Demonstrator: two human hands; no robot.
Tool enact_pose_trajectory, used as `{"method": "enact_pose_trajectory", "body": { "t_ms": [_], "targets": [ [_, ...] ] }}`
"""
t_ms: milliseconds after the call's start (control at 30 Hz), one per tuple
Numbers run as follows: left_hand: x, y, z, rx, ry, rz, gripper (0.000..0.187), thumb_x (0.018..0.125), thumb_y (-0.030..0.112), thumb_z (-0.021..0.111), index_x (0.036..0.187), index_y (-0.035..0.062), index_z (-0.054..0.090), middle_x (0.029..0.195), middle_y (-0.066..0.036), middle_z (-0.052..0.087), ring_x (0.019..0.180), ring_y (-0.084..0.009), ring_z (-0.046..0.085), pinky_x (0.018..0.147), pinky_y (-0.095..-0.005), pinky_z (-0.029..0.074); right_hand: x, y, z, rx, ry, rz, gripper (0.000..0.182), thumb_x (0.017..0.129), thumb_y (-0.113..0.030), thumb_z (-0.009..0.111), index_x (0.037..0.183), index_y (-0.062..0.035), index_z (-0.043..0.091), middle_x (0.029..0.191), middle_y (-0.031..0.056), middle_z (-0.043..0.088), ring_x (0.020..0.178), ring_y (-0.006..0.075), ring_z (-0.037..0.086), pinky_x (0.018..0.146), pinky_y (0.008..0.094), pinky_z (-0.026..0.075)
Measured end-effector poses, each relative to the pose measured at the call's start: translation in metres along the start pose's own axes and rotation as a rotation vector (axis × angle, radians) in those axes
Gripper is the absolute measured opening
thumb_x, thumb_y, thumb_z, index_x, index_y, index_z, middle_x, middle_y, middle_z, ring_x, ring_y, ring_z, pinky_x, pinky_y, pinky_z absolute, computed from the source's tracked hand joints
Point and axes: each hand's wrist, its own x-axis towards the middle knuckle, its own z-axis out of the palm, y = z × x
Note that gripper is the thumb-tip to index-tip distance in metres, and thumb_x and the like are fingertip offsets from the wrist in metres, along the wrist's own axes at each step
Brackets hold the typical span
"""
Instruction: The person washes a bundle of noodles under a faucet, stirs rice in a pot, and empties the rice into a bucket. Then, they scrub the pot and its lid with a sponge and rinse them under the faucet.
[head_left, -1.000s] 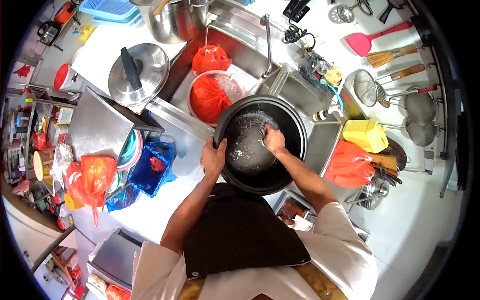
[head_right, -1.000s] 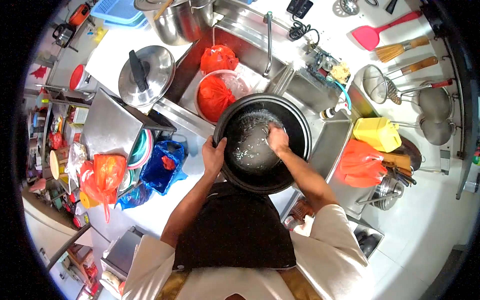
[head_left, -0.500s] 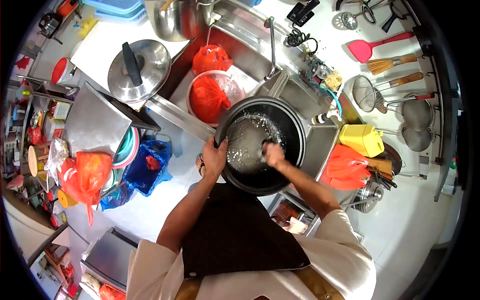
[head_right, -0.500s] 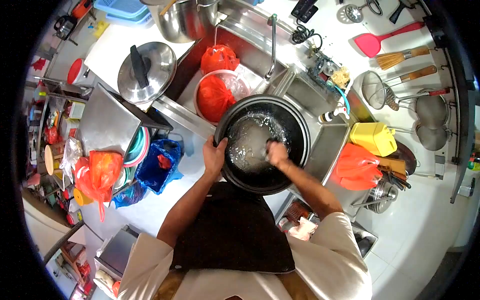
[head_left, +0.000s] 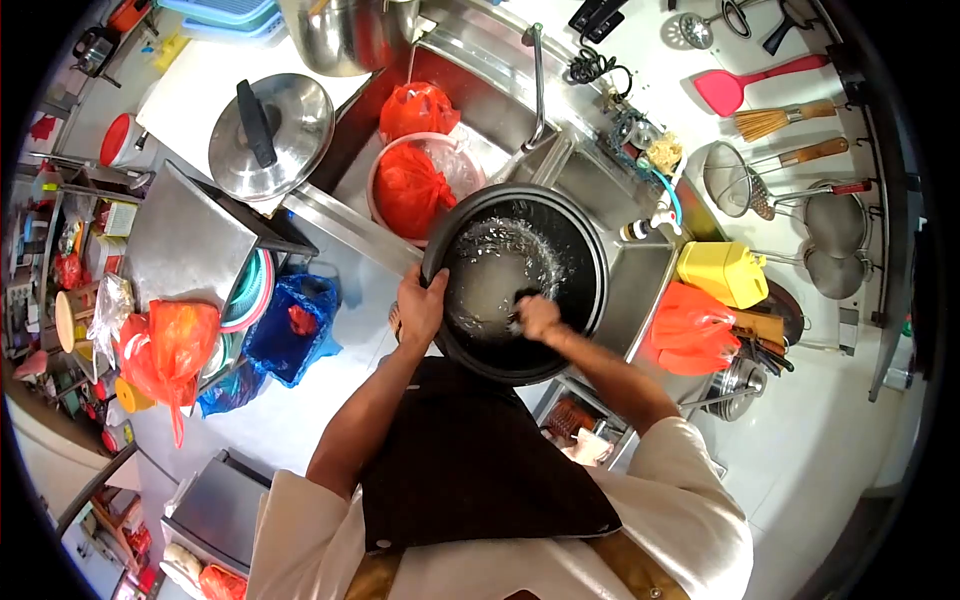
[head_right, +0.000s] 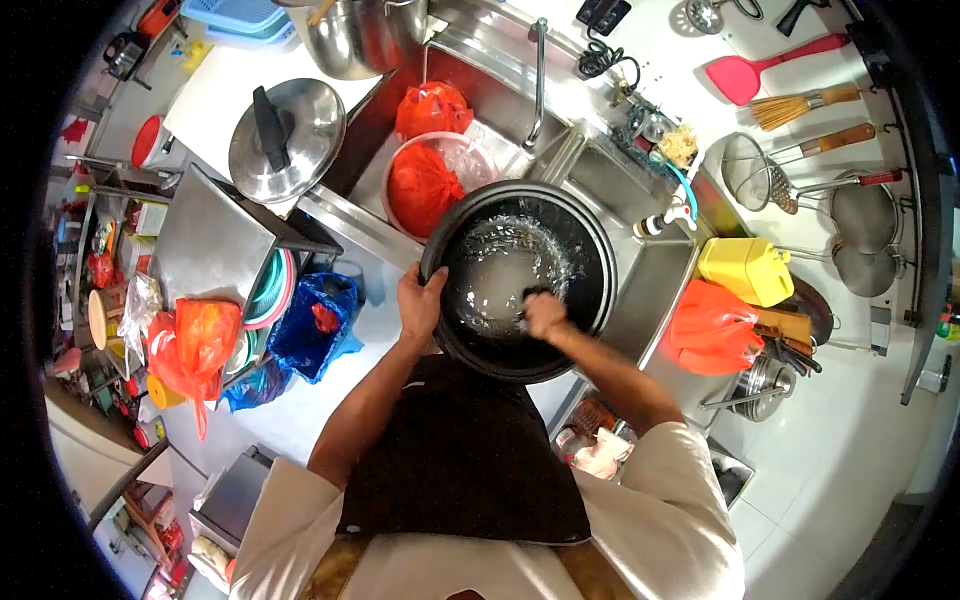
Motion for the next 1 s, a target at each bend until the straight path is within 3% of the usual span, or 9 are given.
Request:
{"method": "enact_pose_trajectory", "body": {
  "t_ms": [67,167,267,400,600,667,833,900,1000],
  "targets": [
    [0.001,-0.003,0.003,-0.047,0.001,-0.003,0.024,0.083,0.018,0.064,0.085,-0.0046,0.058,0.066,-0.008,0.055,0.063,-0.0151,0.048,0.062,-0.0323,0.042,-0.011,-0.059,-0.009,0.130,-0.050,-0.208,0.018,0.074,-0.017,0.063,0.081,-0.0024,0.068,0.088,0.0234,0.066,0.085,0.0369,0.065,0.075,0.0462,0.053],
    [0.001,0.007,-0.003,-0.022,-0.036,-0.032,0.022,0.084,0.016,0.064,0.089,-0.0047,0.060,0.072,-0.005,0.058,0.067,-0.0119,0.049,0.063,-0.0284,0.043,0.057,-0.099,0.042,0.208,0.279,-0.101,0.015,0.074,-0.016,0.063,0.080,-0.0044,0.069,0.088,0.0198,0.067,0.084,0.0343,0.066,0.072,0.0438,0.054],
    [0.002,0.009,-0.004,-0.019,-0.090,-0.044,0.021,0.084,0.013,0.063,0.093,-0.0053,0.061,0.078,-0.003,0.061,0.070,-0.0097,0.052,0.065,-0.0252,0.044,0.121,-0.086,0.010,0.078,0.274,-0.140,0.013,0.077,-0.007,0.057,0.081,-0.0029,0.069,0.088,0.0188,0.067,0.083,0.0326,0.066,0.071,0.0428,0.054],
    [-0.005,0.032,-0.006,-0.229,-0.055,-0.075,0.020,0.085,0.013,0.063,0.092,-0.0060,0.062,0.077,-0.004,0.062,0.070,-0.0100,0.053,0.065,-0.0254,0.044,0.115,-0.003,-0.059,-0.175,0.735,-0.196,0.015,0.076,-0.007,0.056,0.085,-0.0045,0.068,0.078,0.0162,0.065,0.076,0.0303,0.066,0.072,0.0423,0.054],
    [0.004,0.004,-0.002,-0.046,-0.010,-0.052,0.021,0.084,0.015,0.063,0.091,-0.0055,0.060,0.074,-0.007,0.060,0.070,-0.0138,0.051,0.066,-0.0299,0.043,0.028,0.023,-0.015,-0.220,-0.099,0.092,0.018,0.075,-0.017,0.060,0.086,-0.0035,0.066,0.108,0.0213,0.061,0.092,0.0299,0.065,0.073,0.0374,0.054],
    [-0.001,0.007,0.002,-0.054,0.008,-0.033,0.024,0.084,0.018,0.064,0.089,-0.0055,0.060,0.072,-0.008,0.059,0.070,-0.0145,0.051,0.066,-0.0304,0.043,0.037,0.025,0.072,-0.115,0.041,-0.389,0.020,0.078,-0.019,0.057,0.086,-0.0039,0.066,0.096,0.0173,0.065,0.078,0.0265,0.066,0.068,0.0353,0.053],
    [-0.008,0.012,0.003,0.055,0.017,-0.018,0.029,0.091,0.024,0.061,0.088,-0.0051,0.063,0.074,-0.002,0.060,0.068,-0.0101,0.049,0.063,-0.0255,0.042,0.055,-0.122,-0.014,1.794,-0.107,0.116,0.021,0.086,-0.019,0.049,0.099,-0.0052,0.061,0.085,0.0086,0.062,0.073,0.0197,0.058,0.065,0.0336,0.047],
    [-0.011,0.017,0.003,-0.195,-0.040,-0.083,0.043,0.096,0.036,0.051,0.090,-0.0049,0.061,0.074,-0.003,0.058,0.070,-0.0122,0.049,0.064,-0.0276,0.041,0.074,-0.126,-0.035,1.976,-0.098,0.114,0.028,0.088,-0.018,0.048,0.106,-0.0022,0.061,0.095,0.0125,0.064,0.085,0.0257,0.062,0.075,0.0374,0.050],
    [-0.010,0.023,0.007,-0.213,0.013,-0.038,0.045,0.099,0.036,0.044,0.088,-0.0044,0.061,0.072,0.001,0.055,0.068,-0.0096,0.045,0.061,-0.0260,0.038,0.040,-0.141,-0.081,1.799,0.078,0.210,0.024,0.087,-0.018,0.048,0.101,-0.0026,0.062,0.079,0.0091,0.063,0.067,0.0233,0.060,0.064,0.0377,0.049]
  ]
}}
